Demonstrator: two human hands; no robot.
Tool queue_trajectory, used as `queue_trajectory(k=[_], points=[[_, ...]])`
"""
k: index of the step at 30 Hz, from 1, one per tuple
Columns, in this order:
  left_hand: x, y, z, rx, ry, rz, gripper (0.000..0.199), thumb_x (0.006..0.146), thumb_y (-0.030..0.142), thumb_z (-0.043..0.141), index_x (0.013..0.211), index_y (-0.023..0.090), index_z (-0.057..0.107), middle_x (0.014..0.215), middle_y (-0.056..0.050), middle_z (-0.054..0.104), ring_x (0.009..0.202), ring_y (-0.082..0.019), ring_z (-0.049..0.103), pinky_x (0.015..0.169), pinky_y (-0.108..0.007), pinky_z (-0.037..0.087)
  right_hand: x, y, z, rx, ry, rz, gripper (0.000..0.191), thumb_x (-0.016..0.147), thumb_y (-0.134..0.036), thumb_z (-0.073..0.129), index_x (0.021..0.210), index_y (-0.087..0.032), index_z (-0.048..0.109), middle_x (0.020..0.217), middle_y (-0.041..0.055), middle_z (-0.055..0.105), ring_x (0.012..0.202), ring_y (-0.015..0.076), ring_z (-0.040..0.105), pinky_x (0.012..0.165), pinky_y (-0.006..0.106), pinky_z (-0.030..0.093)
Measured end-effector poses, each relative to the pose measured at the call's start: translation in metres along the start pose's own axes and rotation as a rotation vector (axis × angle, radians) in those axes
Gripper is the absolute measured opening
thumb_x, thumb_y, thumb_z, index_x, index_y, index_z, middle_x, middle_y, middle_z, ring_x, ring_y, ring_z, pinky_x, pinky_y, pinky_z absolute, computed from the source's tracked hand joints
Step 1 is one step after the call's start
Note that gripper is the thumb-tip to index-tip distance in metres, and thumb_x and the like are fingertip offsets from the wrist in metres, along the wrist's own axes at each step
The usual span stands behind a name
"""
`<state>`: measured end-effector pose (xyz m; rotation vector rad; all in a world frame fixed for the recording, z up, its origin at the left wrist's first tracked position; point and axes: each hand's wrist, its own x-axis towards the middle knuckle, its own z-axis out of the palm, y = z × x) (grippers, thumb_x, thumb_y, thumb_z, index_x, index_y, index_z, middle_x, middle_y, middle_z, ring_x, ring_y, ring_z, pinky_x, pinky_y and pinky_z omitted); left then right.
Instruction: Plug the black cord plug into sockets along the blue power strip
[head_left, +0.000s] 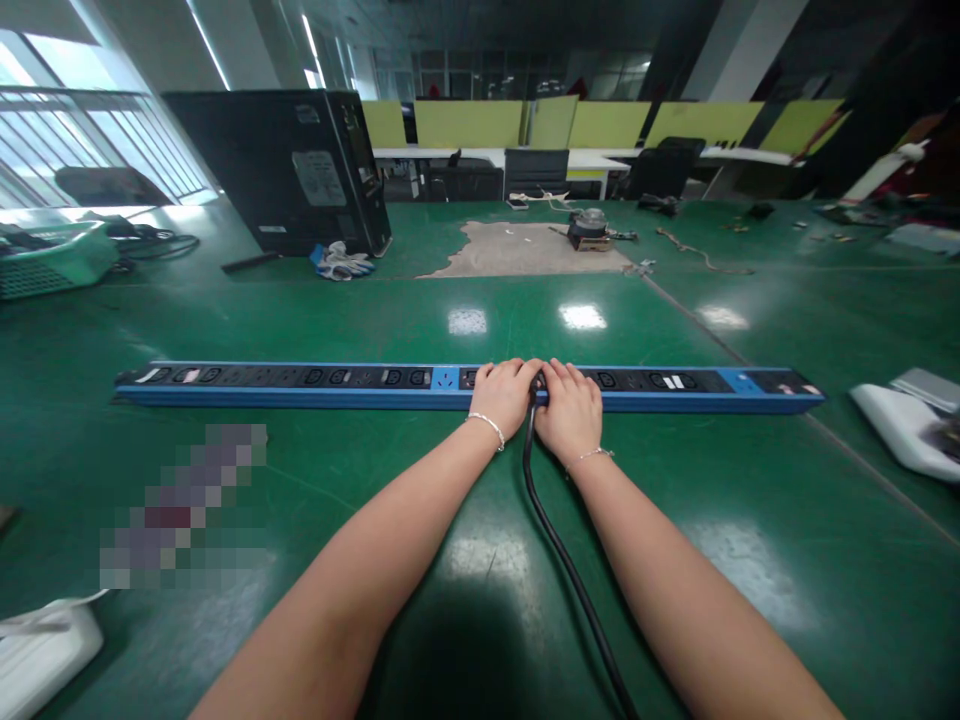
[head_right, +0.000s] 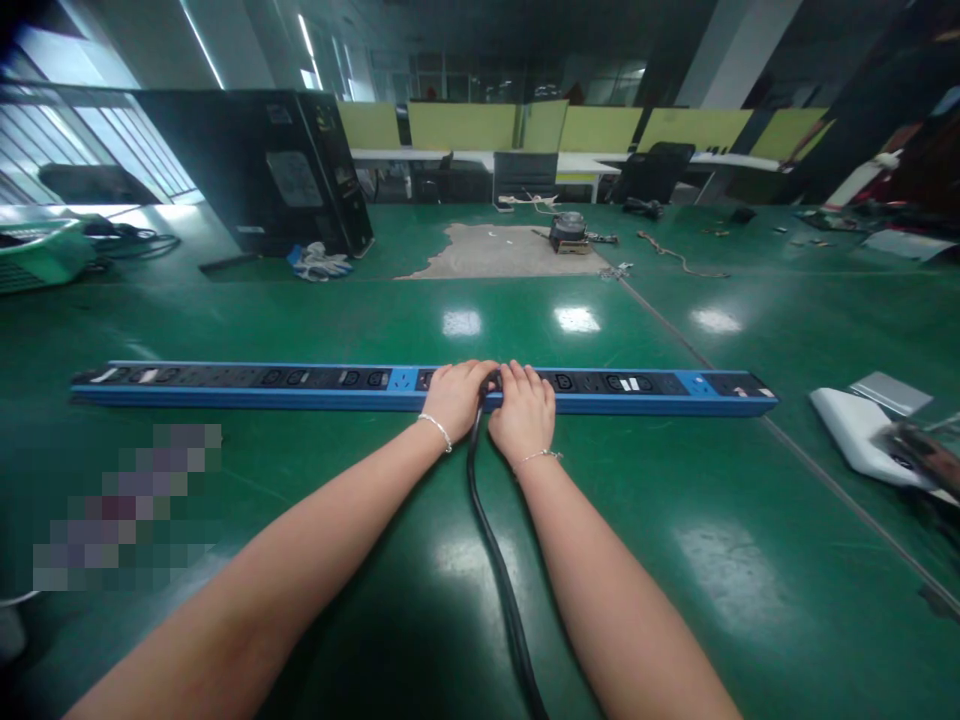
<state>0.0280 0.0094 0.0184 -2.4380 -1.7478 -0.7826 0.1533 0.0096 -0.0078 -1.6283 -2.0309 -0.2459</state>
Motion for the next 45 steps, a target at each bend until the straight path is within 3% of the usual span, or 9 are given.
queue_trajectory(k=[19, 23, 24, 27, 29, 32, 37, 40, 45], points=[[0.000, 0.002, 0.004, -0.084, 0.037, -0.038, 0.028, 0.091, 0.021, 0.043, 0.116, 0.026, 0.055, 0.112, -0.007, 0.063, 0.108, -0.020, 0.055, 0.098, -0.045, 0.036, -0.001, -0.001, 0.001, -0.021, -0.012, -0.004, 0.052, 0.081, -0.017, 0.042, 0.132, -0.014, 0.047, 0.139, 0.0064, 0.047, 0.128, 0.0225, 0.036, 0.107, 0.041, 0.020], [0.019, 0.011, -0.010, -0.344, 0.309, 0.001, 0.029, 0.089, 0.016, 0.044, 0.116, 0.019, 0.053, 0.108, -0.008, 0.064, 0.098, -0.016, 0.059, 0.089, -0.032, 0.045, -0.001, -0.003, -0.002, -0.032, -0.027, 0.009, 0.051, 0.083, -0.016, 0.040, 0.133, -0.014, 0.047, 0.139, 0.0065, 0.047, 0.129, 0.0222, 0.035, 0.107, 0.041, 0.020], [0.026, 0.014, -0.020, -0.380, 0.406, 0.028, 0.029, 0.090, 0.016, 0.044, 0.117, 0.018, 0.052, 0.109, -0.008, 0.064, 0.099, -0.015, 0.059, 0.089, -0.031, 0.045, -0.001, -0.003, -0.003, -0.036, -0.037, 0.008, 0.051, 0.083, -0.016, 0.039, 0.133, -0.014, 0.047, 0.139, 0.0067, 0.046, 0.129, 0.0223, 0.035, 0.107, 0.040, 0.020], [0.040, 0.018, -0.057, -0.369, 0.467, 0.180, 0.027, 0.089, 0.020, 0.047, 0.115, 0.021, 0.054, 0.110, -0.005, 0.064, 0.099, -0.016, 0.060, 0.089, -0.030, 0.045, -0.001, -0.003, -0.005, -0.045, -0.056, 0.002, 0.052, 0.082, -0.015, 0.039, 0.134, -0.013, 0.046, 0.141, 0.0070, 0.045, 0.130, 0.0226, 0.034, 0.107, 0.041, 0.020], [0.040, 0.006, -0.080, -0.334, 0.435, 0.140, 0.030, 0.090, 0.024, 0.046, 0.119, 0.022, 0.051, 0.110, -0.005, 0.064, 0.098, -0.016, 0.061, 0.089, -0.030, 0.046, -0.001, -0.003, -0.006, -0.044, -0.051, 0.000, 0.054, 0.081, -0.015, 0.040, 0.135, -0.013, 0.045, 0.141, 0.0066, 0.045, 0.130, 0.0227, 0.034, 0.107, 0.041, 0.021], [0.023, -0.034, -0.099, -0.230, 0.339, -0.002, 0.035, 0.090, 0.030, 0.045, 0.123, 0.021, 0.049, 0.110, -0.005, 0.065, 0.095, -0.017, 0.062, 0.086, -0.031, 0.047, -0.001, -0.003, -0.004, -0.023, -0.037, -0.006, 0.056, 0.078, -0.014, 0.041, 0.135, -0.014, 0.045, 0.140, 0.0074, 0.046, 0.129, 0.0227, 0.035, 0.107, 0.042, 0.021], [-0.016, -0.102, -0.093, -0.110, 0.093, -0.097, 0.035, 0.087, 0.032, 0.048, 0.119, 0.020, 0.056, 0.106, -0.006, 0.068, 0.096, -0.021, 0.064, 0.086, -0.033, 0.049, -0.001, -0.002, -0.001, 0.007, -0.019, -0.005, 0.058, 0.076, -0.014, 0.044, 0.134, -0.014, 0.047, 0.139, 0.0081, 0.047, 0.128, 0.0231, 0.036, 0.106, 0.043, 0.021], [-0.027, -0.114, -0.081, -0.095, 0.032, -0.103, 0.036, 0.087, 0.031, 0.046, 0.120, 0.021, 0.056, 0.109, -0.006, 0.068, 0.101, -0.021, 0.062, 0.090, -0.033, 0.047, -0.001, -0.002, -0.001, 0.003, -0.011, -0.006, 0.058, 0.075, -0.014, 0.044, 0.133, -0.014, 0.047, 0.139, 0.0078, 0.047, 0.128, 0.0232, 0.036, 0.106, 0.042, 0.020], [-0.027, -0.114, -0.066, -0.061, -0.037, -0.086, 0.037, 0.088, 0.031, 0.045, 0.122, 0.022, 0.054, 0.110, -0.006, 0.067, 0.103, -0.021, 0.061, 0.091, -0.034, 0.047, -0.001, -0.001, -0.001, -0.009, -0.017, -0.012, 0.059, 0.075, -0.014, 0.044, 0.134, -0.013, 0.046, 0.139, 0.0074, 0.047, 0.128, 0.0230, 0.035, 0.106, 0.041, 0.020]])
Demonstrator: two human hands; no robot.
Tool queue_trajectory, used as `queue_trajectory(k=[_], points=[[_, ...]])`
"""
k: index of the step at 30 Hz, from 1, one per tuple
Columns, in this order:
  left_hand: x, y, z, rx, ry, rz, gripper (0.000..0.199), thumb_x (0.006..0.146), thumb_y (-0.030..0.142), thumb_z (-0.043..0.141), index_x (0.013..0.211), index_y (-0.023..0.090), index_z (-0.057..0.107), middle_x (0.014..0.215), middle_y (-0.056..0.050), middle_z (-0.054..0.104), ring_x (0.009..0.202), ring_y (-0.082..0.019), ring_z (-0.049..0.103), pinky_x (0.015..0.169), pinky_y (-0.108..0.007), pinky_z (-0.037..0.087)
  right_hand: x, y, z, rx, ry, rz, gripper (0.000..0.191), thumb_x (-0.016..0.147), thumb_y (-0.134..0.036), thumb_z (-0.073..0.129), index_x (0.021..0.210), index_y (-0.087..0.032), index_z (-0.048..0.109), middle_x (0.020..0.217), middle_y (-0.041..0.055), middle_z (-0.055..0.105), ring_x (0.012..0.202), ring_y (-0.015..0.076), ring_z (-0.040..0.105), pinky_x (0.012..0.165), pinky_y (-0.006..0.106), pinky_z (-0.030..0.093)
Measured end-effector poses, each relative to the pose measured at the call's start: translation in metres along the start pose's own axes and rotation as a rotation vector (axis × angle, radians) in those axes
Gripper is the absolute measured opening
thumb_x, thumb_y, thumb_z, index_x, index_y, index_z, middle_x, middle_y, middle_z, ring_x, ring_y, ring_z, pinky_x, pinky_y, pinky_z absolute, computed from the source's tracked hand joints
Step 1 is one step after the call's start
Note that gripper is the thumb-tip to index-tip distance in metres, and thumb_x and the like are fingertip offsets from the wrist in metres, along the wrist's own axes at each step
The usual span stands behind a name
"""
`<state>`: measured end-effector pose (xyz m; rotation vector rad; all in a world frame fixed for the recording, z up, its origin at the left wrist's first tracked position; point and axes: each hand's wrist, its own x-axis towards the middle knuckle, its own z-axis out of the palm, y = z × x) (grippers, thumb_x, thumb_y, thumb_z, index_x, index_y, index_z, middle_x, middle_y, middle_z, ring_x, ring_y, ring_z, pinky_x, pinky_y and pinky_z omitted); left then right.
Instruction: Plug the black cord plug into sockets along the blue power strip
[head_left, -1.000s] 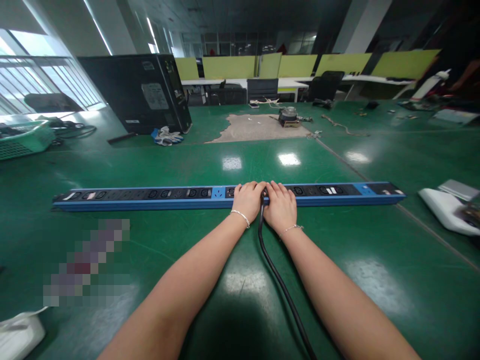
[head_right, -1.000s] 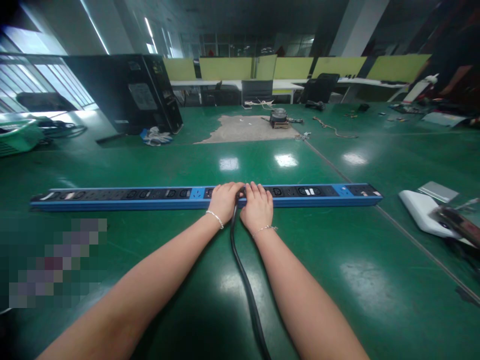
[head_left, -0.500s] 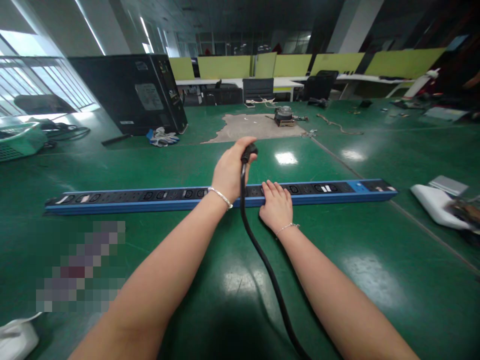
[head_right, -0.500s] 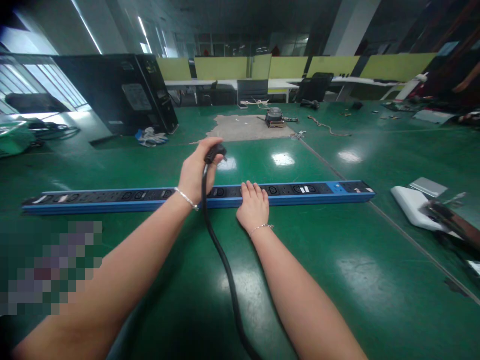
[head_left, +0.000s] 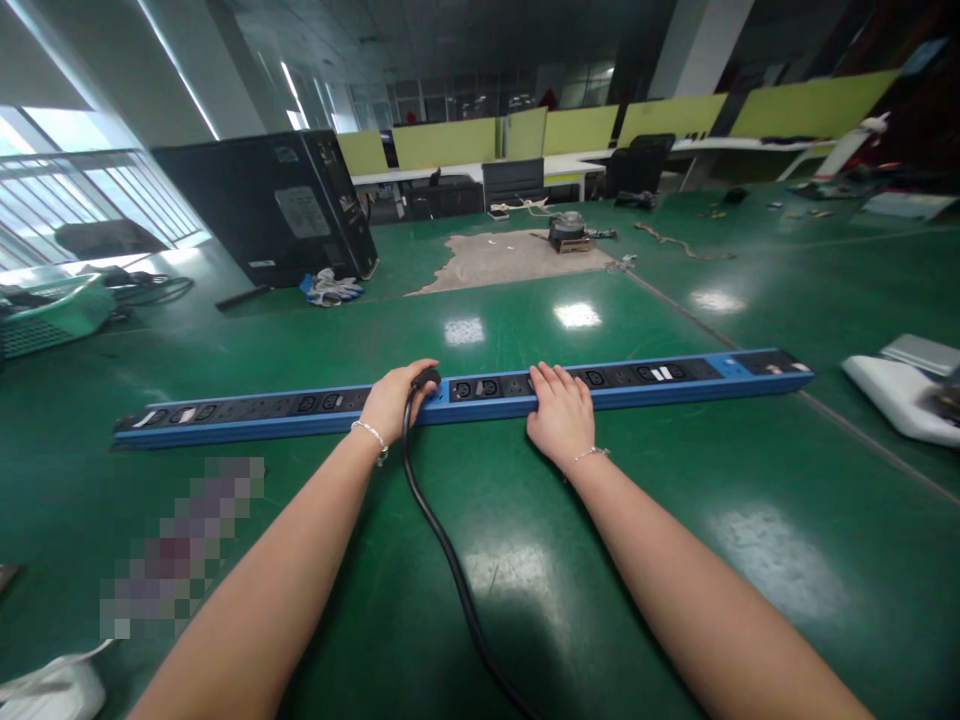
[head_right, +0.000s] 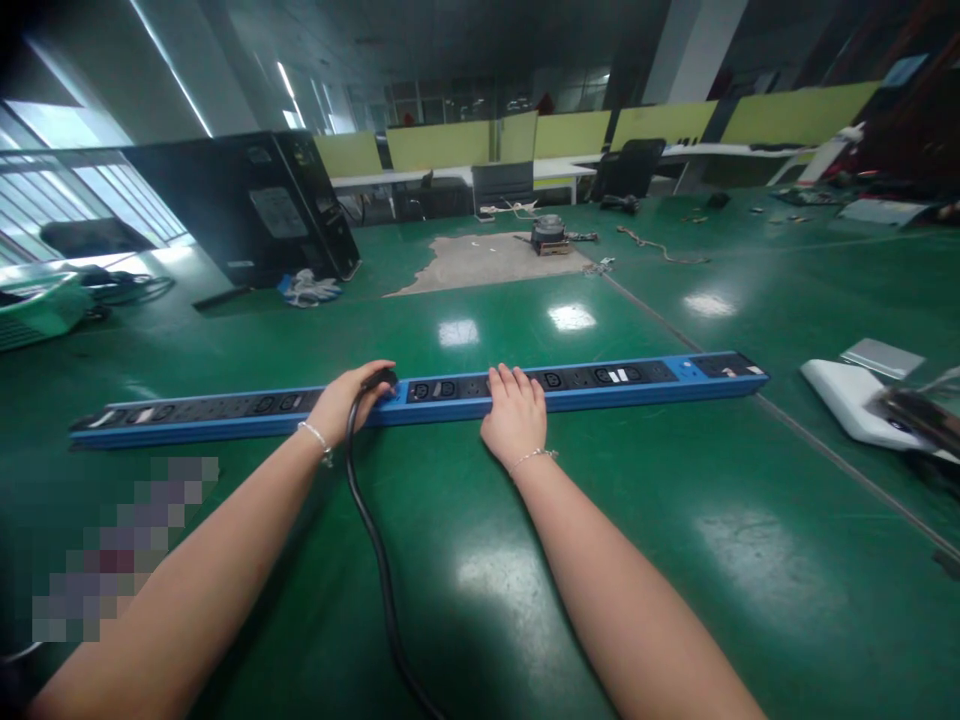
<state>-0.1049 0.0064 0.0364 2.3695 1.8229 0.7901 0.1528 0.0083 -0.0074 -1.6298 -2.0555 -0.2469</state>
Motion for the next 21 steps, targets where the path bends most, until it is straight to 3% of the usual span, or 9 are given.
queue_trajectory(k=[5, 10, 21], points=[[0.002, -0.004, 0.005, 0.039, -0.018, 0.008, 0.035, 0.087, 0.033, 0.046, 0.120, 0.024, 0.056, 0.109, -0.006, 0.067, 0.102, -0.021, 0.061, 0.090, -0.034, 0.047, 0.000, 0.000, 0.000, 0.010, 0.003, 0.008, 0.059, 0.075, -0.014, 0.044, 0.134, -0.014, 0.046, 0.139, 0.0066, 0.047, 0.129, 0.0227, 0.035, 0.107, 0.042, 0.020], [-0.003, 0.009, 0.004, 0.165, 0.002, 0.065, 0.033, 0.088, 0.034, 0.046, 0.118, 0.025, 0.057, 0.111, -0.005, 0.066, 0.104, -0.021, 0.059, 0.092, -0.035, 0.044, 0.000, -0.001, 0.000, 0.013, -0.004, 0.010, 0.059, 0.075, -0.014, 0.044, 0.134, -0.014, 0.046, 0.139, 0.0061, 0.047, 0.129, 0.0226, 0.035, 0.107, 0.041, 0.019], [-0.024, 0.017, 0.020, 0.215, 0.125, 0.055, 0.031, 0.092, 0.032, 0.040, 0.120, 0.028, 0.052, 0.121, -0.005, 0.062, 0.120, -0.019, 0.050, 0.101, -0.040, 0.031, 0.000, -0.001, -0.001, 0.006, -0.014, 0.017, 0.060, 0.074, -0.015, 0.045, 0.134, -0.014, 0.045, 0.140, 0.0069, 0.046, 0.129, 0.0228, 0.034, 0.108, 0.042, 0.020]])
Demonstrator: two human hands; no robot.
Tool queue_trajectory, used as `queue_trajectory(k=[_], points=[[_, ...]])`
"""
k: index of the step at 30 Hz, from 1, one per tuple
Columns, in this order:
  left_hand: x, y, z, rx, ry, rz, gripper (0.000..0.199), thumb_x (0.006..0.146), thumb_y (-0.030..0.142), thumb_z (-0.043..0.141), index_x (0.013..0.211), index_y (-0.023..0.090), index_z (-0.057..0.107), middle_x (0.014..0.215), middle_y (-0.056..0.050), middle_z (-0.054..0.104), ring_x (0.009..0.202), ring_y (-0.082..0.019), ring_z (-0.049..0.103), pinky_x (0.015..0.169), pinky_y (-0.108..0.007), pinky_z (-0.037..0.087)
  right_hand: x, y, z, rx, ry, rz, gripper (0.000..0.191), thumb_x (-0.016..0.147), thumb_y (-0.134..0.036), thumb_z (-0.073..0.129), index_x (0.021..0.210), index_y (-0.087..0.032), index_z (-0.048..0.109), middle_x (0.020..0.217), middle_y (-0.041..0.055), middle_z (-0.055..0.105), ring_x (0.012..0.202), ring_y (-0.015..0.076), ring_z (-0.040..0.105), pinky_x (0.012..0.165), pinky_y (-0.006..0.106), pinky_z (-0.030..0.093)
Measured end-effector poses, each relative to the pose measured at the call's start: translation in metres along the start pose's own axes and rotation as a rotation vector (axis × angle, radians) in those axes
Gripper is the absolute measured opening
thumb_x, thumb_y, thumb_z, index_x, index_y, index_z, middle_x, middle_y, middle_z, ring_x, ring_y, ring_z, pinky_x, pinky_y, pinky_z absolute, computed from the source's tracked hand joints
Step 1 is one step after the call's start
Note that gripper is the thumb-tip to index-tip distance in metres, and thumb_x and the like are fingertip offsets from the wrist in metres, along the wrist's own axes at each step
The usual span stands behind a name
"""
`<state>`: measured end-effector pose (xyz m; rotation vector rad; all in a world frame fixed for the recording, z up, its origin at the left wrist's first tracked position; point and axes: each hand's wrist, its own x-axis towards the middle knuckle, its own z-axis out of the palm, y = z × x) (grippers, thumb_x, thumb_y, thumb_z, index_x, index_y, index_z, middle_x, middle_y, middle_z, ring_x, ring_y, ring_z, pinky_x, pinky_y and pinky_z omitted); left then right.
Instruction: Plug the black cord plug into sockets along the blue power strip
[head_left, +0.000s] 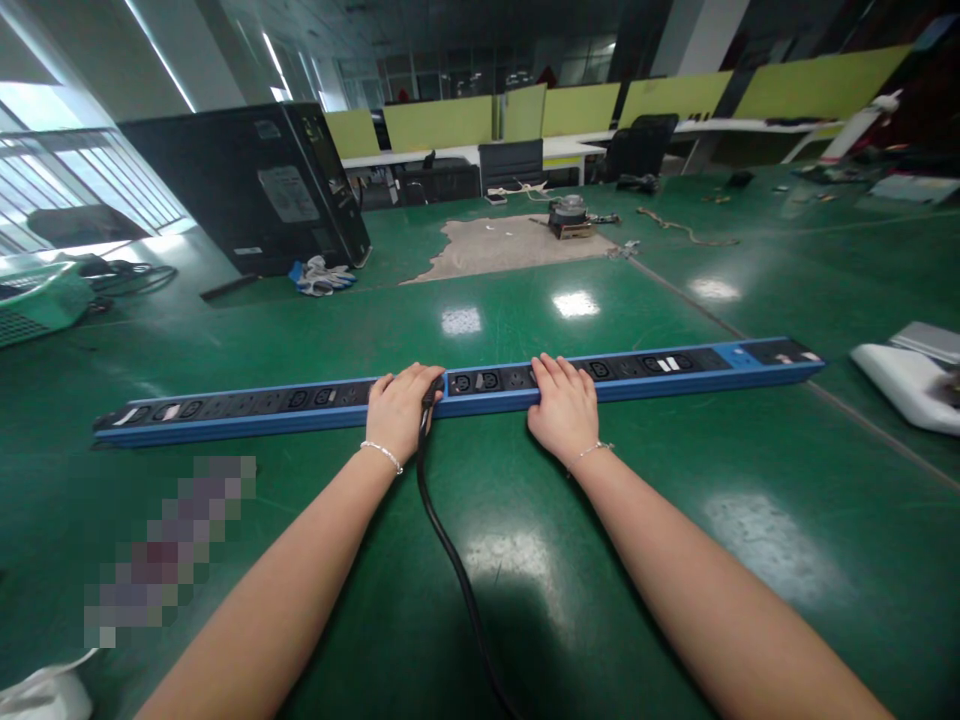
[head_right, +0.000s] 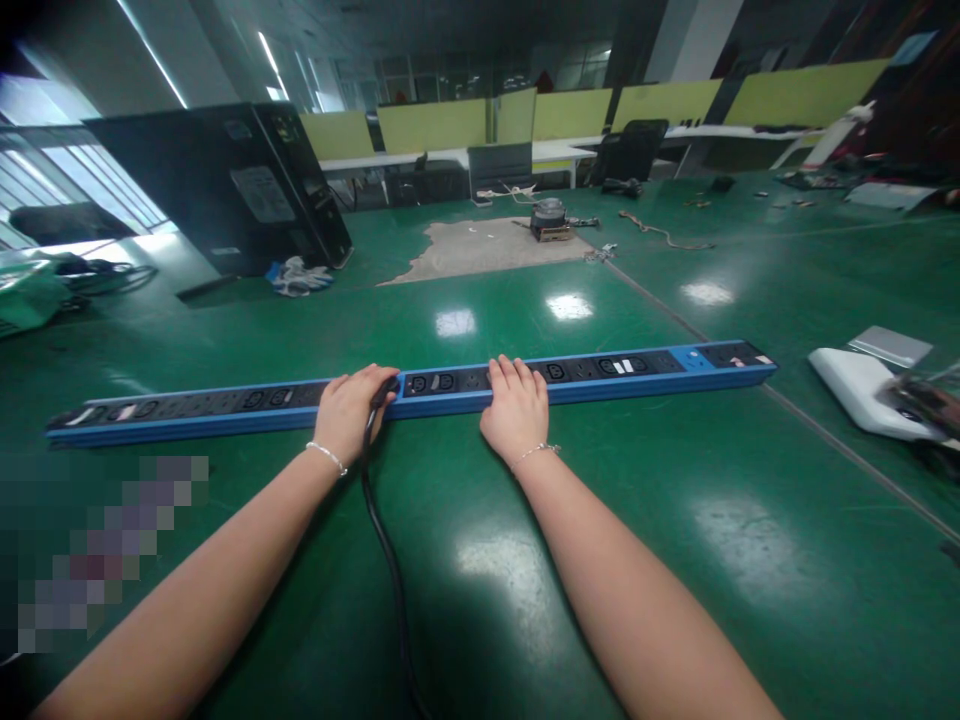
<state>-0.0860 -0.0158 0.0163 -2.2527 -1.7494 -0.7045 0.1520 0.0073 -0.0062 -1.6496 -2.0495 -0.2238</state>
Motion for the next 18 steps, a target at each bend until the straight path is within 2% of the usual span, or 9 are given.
queue_trajectory(k=[7, 14, 16, 18], points=[[0.000, 0.002, -0.001, -0.040, -0.021, -0.010, 0.032, 0.092, 0.032, 0.040, 0.122, 0.027, 0.050, 0.121, -0.004, 0.062, 0.112, -0.018, 0.055, 0.097, -0.036, 0.036, -0.001, 0.000, -0.001, 0.000, -0.006, -0.007, 0.061, 0.074, -0.015, 0.046, 0.134, -0.014, 0.045, 0.140, 0.0073, 0.046, 0.129, 0.0228, 0.035, 0.107, 0.042, 0.020], [0.002, 0.004, 0.003, -0.127, -0.006, -0.064, 0.028, 0.089, 0.038, 0.046, 0.113, 0.025, 0.055, 0.111, -0.004, 0.065, 0.104, -0.019, 0.058, 0.095, -0.035, 0.039, 0.000, 0.000, 0.000, 0.011, 0.017, -0.006, 0.060, 0.074, -0.015, 0.045, 0.134, -0.014, 0.046, 0.139, 0.0066, 0.047, 0.128, 0.0233, 0.035, 0.107, 0.042, 0.020], [0.005, 0.006, 0.000, -0.207, 0.095, -0.111, 0.026, 0.089, 0.037, 0.045, 0.109, 0.023, 0.055, 0.109, -0.005, 0.065, 0.101, -0.019, 0.059, 0.093, -0.033, 0.041, 0.000, 0.000, 0.001, 0.012, 0.018, -0.006, 0.059, 0.074, -0.015, 0.045, 0.133, -0.014, 0.046, 0.139, 0.0067, 0.047, 0.128, 0.0233, 0.035, 0.107, 0.042, 0.020], [0.008, 0.007, -0.009, -0.289, 0.283, -0.207, 0.027, 0.090, 0.037, 0.043, 0.108, 0.021, 0.054, 0.108, -0.005, 0.063, 0.099, -0.018, 0.059, 0.089, -0.030, 0.044, 0.000, 0.000, 0.001, 0.012, 0.020, -0.005, 0.059, 0.074, -0.015, 0.045, 0.133, -0.014, 0.047, 0.138, 0.0067, 0.047, 0.128, 0.0232, 0.036, 0.107, 0.042, 0.020]])
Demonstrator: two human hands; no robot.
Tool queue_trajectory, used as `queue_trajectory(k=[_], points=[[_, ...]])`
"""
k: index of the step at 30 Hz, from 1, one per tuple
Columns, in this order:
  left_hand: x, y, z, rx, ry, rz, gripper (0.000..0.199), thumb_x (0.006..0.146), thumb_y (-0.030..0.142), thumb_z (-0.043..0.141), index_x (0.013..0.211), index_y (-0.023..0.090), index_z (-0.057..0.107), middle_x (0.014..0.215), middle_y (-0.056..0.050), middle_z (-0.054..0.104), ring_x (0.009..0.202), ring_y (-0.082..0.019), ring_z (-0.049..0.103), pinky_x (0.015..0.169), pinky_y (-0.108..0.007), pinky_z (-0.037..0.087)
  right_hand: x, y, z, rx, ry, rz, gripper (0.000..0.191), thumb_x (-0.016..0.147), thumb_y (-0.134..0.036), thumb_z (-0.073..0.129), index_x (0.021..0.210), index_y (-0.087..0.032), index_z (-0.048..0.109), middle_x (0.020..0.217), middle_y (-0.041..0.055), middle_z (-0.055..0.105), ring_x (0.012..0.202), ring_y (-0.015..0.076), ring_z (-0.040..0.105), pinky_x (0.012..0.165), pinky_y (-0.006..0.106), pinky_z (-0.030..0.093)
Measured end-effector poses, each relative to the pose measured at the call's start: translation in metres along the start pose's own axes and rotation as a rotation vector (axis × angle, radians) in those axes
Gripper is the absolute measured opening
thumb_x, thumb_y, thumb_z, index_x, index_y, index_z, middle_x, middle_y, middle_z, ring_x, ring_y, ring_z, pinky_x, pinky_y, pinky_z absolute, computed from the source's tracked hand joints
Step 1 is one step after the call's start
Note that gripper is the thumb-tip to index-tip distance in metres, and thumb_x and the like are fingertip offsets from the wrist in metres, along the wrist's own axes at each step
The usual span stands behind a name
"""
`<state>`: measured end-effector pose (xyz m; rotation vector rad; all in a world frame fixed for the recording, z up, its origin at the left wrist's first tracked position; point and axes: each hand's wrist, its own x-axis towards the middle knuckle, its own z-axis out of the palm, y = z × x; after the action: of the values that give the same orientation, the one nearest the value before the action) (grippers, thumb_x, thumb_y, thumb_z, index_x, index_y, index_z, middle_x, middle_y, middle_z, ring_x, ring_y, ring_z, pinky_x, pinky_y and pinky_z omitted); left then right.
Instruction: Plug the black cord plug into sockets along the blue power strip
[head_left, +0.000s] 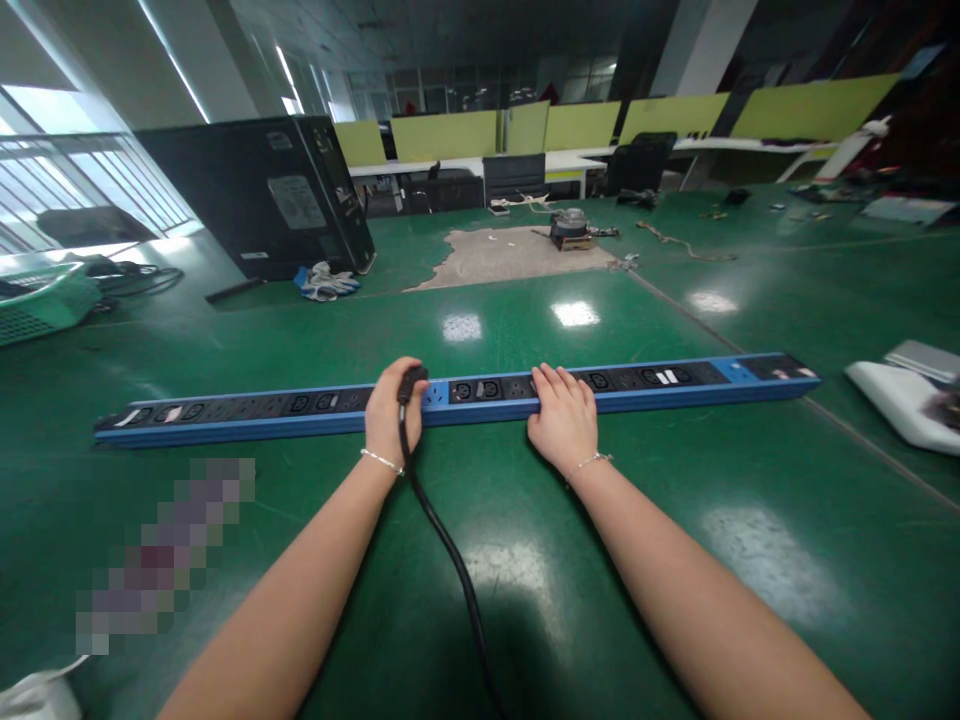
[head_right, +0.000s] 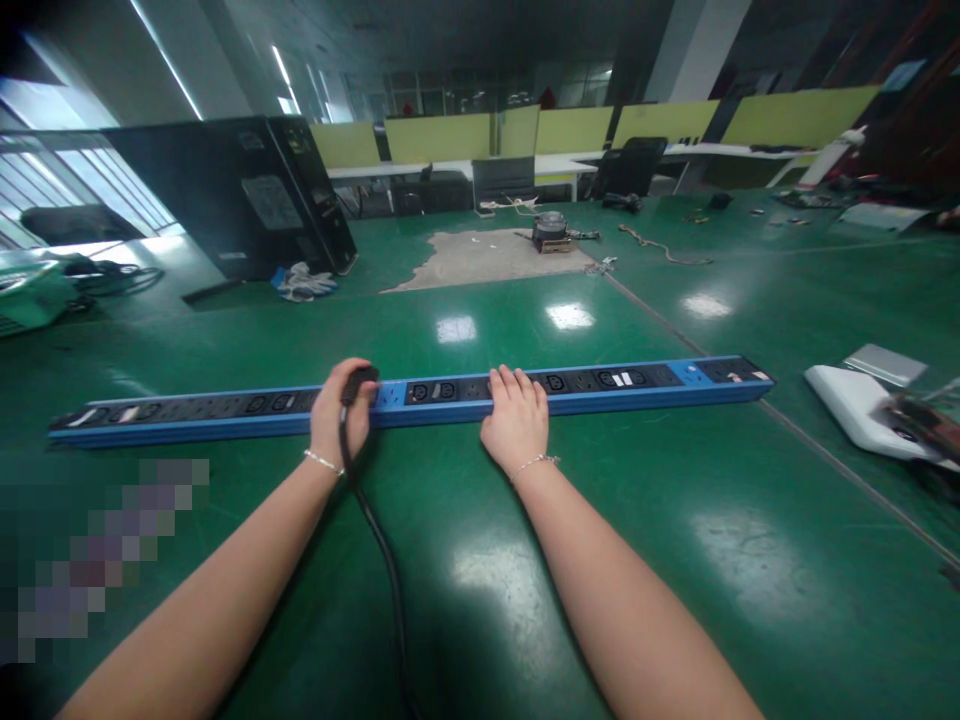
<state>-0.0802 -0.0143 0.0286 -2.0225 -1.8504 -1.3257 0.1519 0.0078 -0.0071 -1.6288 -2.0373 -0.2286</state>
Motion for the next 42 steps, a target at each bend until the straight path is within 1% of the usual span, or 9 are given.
queue_trajectory(k=[2, 4, 10, 14, 23, 28, 31, 35, 42], points=[[0.007, 0.001, -0.011, -0.055, 0.162, -0.063, 0.029, 0.091, 0.039, 0.042, 0.110, 0.021, 0.053, 0.109, -0.005, 0.062, 0.097, -0.017, 0.059, 0.087, -0.029, 0.045, 0.000, 0.000, 0.001, 0.000, 0.002, -0.001, 0.059, 0.074, -0.015, 0.045, 0.133, -0.014, 0.046, 0.139, 0.0069, 0.047, 0.128, 0.0232, 0.035, 0.107, 0.042, 0.020], [0.014, -0.005, -0.025, -0.067, 0.184, -0.066, 0.030, 0.089, 0.040, 0.044, 0.111, 0.021, 0.054, 0.109, -0.005, 0.062, 0.098, -0.018, 0.059, 0.087, -0.028, 0.045, 0.000, 0.001, 0.001, -0.002, 0.004, -0.003, 0.059, 0.074, -0.015, 0.046, 0.134, -0.014, 0.046, 0.139, 0.0072, 0.047, 0.128, 0.0231, 0.035, 0.107, 0.042, 0.020], [0.015, -0.066, -0.063, 0.082, 0.001, -0.194, 0.035, 0.085, 0.040, 0.048, 0.113, 0.023, 0.058, 0.105, -0.006, 0.066, 0.092, -0.021, 0.062, 0.083, -0.033, 0.048, 0.000, 0.001, 0.002, -0.011, 0.010, -0.003, 0.059, 0.075, -0.016, 0.045, 0.133, -0.015, 0.046, 0.139, 0.0060, 0.047, 0.128, 0.0221, 0.035, 0.107, 0.041, 0.020], [0.005, -0.092, -0.070, 0.135, -0.194, -0.143, 0.039, 0.084, 0.042, 0.045, 0.115, 0.023, 0.057, 0.106, -0.006, 0.067, 0.093, -0.023, 0.063, 0.085, -0.037, 0.048, 0.000, 0.001, 0.001, -0.013, 0.018, -0.001, 0.058, 0.075, -0.015, 0.045, 0.133, -0.014, 0.047, 0.139, 0.0061, 0.047, 0.128, 0.0226, 0.036, 0.107, 0.042, 0.020], [0.003, -0.097, -0.066, 0.245, -0.302, -0.094, 0.040, 0.086, 0.042, 0.043, 0.119, 0.024, 0.057, 0.110, -0.006, 0.066, 0.097, -0.024, 0.063, 0.087, -0.034, 0.047, 0.001, 0.002, 0.002, -0.022, 0.004, -0.013, 0.059, 0.074, -0.016, 0.046, 0.133, -0.014, 0.047, 0.139, 0.0070, 0.047, 0.128, 0.0235, 0.036, 0.106, 0.043, 0.021], [-0.001, -0.097, -0.065, 0.305, -0.287, 0.013, 0.038, 0.087, 0.041, 0.043, 0.117, 0.023, 0.058, 0.109, -0.006, 0.067, 0.099, -0.024, 0.063, 0.088, -0.034, 0.047, 0.000, 0.001, 0.002, -0.024, 0.003, -0.003, 0.059, 0.074, -0.016, 0.046, 0.133, -0.014, 0.047, 0.139, 0.0059, 0.047, 0.128, 0.0231, 0.035, 0.107, 0.042, 0.021], [-0.006, -0.096, -0.062, 0.349, -0.249, 0.089, 0.036, 0.088, 0.041, 0.042, 0.114, 0.024, 0.060, 0.110, -0.005, 0.067, 0.112, -0.024, 0.056, 0.096, -0.036, 0.042, 0.000, 0.001, 0.002, -0.025, 0.003, -0.003, 0.059, 0.074, -0.016, 0.046, 0.133, -0.014, 0.047, 0.139, 0.0061, 0.047, 0.128, 0.0232, 0.036, 0.107, 0.042, 0.021], [-0.012, -0.094, -0.057, 0.397, -0.202, 0.044, 0.034, 0.089, 0.039, 0.042, 0.115, 0.026, 0.058, 0.115, -0.003, 0.065, 0.122, -0.024, 0.050, 0.099, -0.039, 0.038, 0.001, 0.001, 0.002, -0.029, 0.005, -0.003, 0.058, 0.075, -0.016, 0.045, 0.133, -0.014, 0.047, 0.138, 0.0064, 0.048, 0.128, 0.0234, 0.036, 0.106, 0.043, 0.021], [-0.014, -0.085, -0.057, 0.410, -0.166, -0.001, 0.034, 0.088, 0.039, 0.043, 0.116, 0.025, 0.058, 0.113, -0.005, 0.066, 0.108, -0.022, 0.059, 0.091, -0.035, 0.044, 0.001, 0.000, 0.000, -0.035, -0.009, -0.004, 0.059, 0.074, -0.016, 0.045, 0.133, -0.013, 0.047, 0.138, 0.0077, 0.047, 0.127, 0.0235, 0.036, 0.106, 0.044, 0.023]])
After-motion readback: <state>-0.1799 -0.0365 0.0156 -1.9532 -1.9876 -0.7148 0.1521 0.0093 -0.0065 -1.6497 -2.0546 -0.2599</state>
